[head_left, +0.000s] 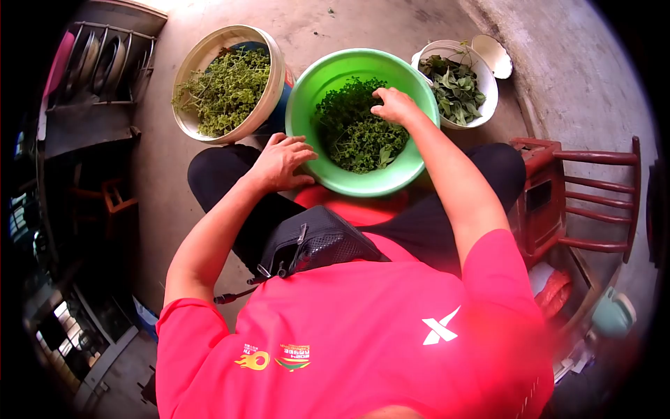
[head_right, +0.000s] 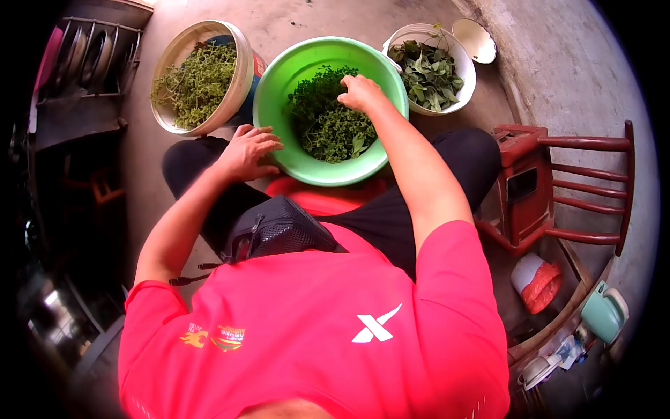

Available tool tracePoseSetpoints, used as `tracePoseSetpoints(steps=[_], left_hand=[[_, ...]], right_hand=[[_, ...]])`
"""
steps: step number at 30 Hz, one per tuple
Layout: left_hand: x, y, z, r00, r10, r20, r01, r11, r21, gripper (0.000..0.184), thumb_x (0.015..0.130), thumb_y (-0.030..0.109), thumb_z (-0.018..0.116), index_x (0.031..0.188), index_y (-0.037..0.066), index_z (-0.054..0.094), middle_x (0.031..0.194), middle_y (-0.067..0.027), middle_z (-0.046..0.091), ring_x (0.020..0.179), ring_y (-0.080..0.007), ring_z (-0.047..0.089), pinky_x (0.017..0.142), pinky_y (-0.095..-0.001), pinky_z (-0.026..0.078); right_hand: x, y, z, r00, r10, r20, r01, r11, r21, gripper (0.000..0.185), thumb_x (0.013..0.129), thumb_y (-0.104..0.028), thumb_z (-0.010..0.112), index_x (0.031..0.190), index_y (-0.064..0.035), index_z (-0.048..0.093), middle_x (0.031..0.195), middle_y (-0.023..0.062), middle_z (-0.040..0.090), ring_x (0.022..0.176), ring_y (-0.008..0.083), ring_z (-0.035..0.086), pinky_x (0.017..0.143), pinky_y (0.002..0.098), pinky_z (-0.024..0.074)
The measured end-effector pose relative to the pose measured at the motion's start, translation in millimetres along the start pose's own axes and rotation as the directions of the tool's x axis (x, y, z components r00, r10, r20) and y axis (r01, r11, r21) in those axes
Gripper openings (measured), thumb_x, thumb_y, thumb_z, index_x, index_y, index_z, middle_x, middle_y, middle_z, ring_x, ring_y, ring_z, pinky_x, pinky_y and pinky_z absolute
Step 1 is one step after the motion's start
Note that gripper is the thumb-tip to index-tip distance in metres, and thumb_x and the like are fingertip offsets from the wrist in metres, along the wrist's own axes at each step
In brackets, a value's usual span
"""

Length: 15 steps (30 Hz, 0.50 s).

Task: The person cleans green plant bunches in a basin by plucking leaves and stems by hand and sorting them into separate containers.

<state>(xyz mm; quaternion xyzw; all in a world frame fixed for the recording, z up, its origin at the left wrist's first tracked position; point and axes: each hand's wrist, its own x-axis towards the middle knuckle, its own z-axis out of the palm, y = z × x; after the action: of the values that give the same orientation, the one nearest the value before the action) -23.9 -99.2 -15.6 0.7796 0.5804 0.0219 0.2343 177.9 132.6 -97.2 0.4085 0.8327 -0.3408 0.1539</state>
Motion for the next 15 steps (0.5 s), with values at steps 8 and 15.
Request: tracePoseSetpoints(steps=[8, 15], left_hand=[[-6, -3, 14, 0.997, -0.034, -0.065, 0.035, 0.999, 0.012, 0.03, 0.071, 0.03, 0.07, 0.098, 0.017, 0.067, 0.113, -0.0013, 0.061, 0.124, -0.0192, 0.043, 0.101, -0.0435, 0.03], [-5, -4, 15, 0.997, -0.045, -0.066, 0.047, 0.999, 0.024, 0.032, 0.07, 0.031, 0.071, 0.099, 0.018, 0.066, 0.114, 0.0, 0.06, 0.123, -0.019, 0.044, 0.1, -0.0423, 0.031]], right_hand=[[68, 24, 38, 0.993, 0.098, -0.073, -0.094, 0.994, 0.056, 0.094, 0.07, -0.05, 0.068, 0.141, -0.0091, 0.022, 0.139, 0.0188, 0.034, 0.127, 0.0318, 0.036, 0.105, 0.04, 0.0308], [67, 9, 65, 0.986, 0.105, 0.128, -0.138, 0.951, 0.276, 0.101, 0.058, -0.057, 0.072, 0.133, 0.0005, 0.036, 0.132, 0.0202, 0.044, 0.122, 0.0308, 0.043, 0.102, 0.0362, 0.035]])
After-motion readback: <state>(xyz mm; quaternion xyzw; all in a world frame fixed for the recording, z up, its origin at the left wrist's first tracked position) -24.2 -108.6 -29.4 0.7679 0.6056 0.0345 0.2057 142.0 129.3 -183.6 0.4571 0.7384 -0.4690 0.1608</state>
